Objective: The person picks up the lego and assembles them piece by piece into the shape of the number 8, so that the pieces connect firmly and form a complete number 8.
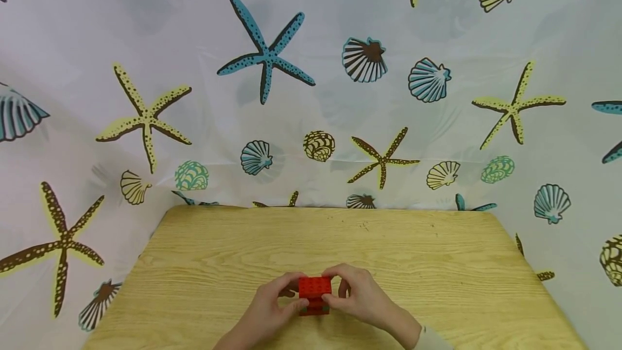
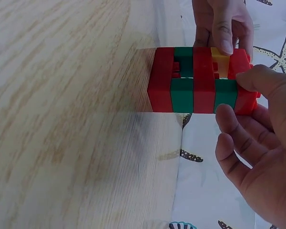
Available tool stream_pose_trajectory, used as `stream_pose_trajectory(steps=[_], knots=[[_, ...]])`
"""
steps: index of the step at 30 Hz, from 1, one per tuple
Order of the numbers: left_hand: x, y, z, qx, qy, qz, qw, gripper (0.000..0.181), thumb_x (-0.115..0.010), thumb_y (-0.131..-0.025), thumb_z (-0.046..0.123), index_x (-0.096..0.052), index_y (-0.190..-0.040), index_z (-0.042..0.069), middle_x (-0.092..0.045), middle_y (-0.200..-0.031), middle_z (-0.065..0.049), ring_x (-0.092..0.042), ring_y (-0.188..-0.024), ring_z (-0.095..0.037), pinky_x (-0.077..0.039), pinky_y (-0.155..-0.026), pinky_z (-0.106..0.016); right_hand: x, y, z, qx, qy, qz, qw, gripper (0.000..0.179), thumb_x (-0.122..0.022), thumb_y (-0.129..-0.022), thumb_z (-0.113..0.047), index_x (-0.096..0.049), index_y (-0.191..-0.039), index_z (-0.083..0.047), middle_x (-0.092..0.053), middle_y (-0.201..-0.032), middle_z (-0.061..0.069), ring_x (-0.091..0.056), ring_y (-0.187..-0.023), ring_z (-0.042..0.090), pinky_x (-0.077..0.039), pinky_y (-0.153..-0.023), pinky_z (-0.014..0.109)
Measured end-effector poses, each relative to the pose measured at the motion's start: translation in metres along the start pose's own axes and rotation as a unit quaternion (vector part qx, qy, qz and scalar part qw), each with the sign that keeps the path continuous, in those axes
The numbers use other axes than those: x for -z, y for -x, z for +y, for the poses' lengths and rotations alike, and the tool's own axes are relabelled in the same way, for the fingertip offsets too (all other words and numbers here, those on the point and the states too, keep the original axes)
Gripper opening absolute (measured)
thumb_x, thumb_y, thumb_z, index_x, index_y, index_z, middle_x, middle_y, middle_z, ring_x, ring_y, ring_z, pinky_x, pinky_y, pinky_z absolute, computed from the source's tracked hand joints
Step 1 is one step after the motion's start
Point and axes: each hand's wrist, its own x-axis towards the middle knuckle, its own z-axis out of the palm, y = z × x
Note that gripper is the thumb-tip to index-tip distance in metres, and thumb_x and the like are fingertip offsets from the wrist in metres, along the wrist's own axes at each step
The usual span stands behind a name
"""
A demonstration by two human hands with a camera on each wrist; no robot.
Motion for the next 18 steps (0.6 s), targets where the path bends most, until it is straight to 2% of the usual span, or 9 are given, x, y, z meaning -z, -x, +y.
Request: stream_pose_trajectory(steps=[3,7,14,18], knots=[[0.0,-0.001,0.001,0.021,0.014,-0.001,0.9997,0.041,-0.074,-0.099,0.031,-0.065,-0.136,0.014,-0.076,-0.122,-0.001,-0.072,-0.108,-0.014,-0.061,-0.091,-0.037,0.0,-0.001,0.001,0.002,0.002,0.004,1.0,0.034,-0.08,-0.094,-0.016,-0.07,-0.125,-0.009,-0.073,-0.103,0.004,-0.054,-0.067,-0.005,-0.048,-0.055,0.017],[-0.001,-0.005,0.0,0.053,0.028,0.001,0.9982,0.045,-0.075,-0.099,0.032,-0.065,-0.138,0.013,-0.077,-0.121,-0.002,-0.072,-0.108,-0.015,-0.06,-0.091,-0.032,0.001,-0.001,0.002,-0.014,-0.009,0.008,0.9998,0.037,-0.077,-0.097,-0.018,-0.068,-0.131,-0.006,-0.075,-0.111,0.007,-0.061,-0.076,-0.001,-0.051,-0.059,0.018],[-0.004,-0.016,-0.002,0.097,0.049,0.011,0.994,0.05,-0.075,-0.1,0.032,-0.063,-0.142,0.009,-0.076,-0.115,-0.004,-0.072,-0.103,-0.017,-0.058,-0.089,-0.025,0.002,-0.002,0.004,-0.041,-0.014,0.023,0.9988,0.045,-0.077,-0.097,-0.018,-0.063,-0.139,-0.009,-0.073,-0.127,0.01,-0.071,-0.093,0.017,-0.056,-0.069,0.025],[-0.007,-0.024,-0.004,0.123,0.06,0.014,0.9905,0.053,-0.073,-0.101,0.033,-0.061,-0.146,0.008,-0.074,-0.114,-0.007,-0.072,-0.1,-0.017,-0.059,-0.087,-0.023,0.001,-0.002,0.01,-0.039,-0.023,0.024,0.9987,0.053,-0.076,-0.098,-0.016,-0.058,-0.146,-0.006,-0.068,-0.137,0.014,-0.074,-0.098,0.024,-0.06,-0.074,0.031]])
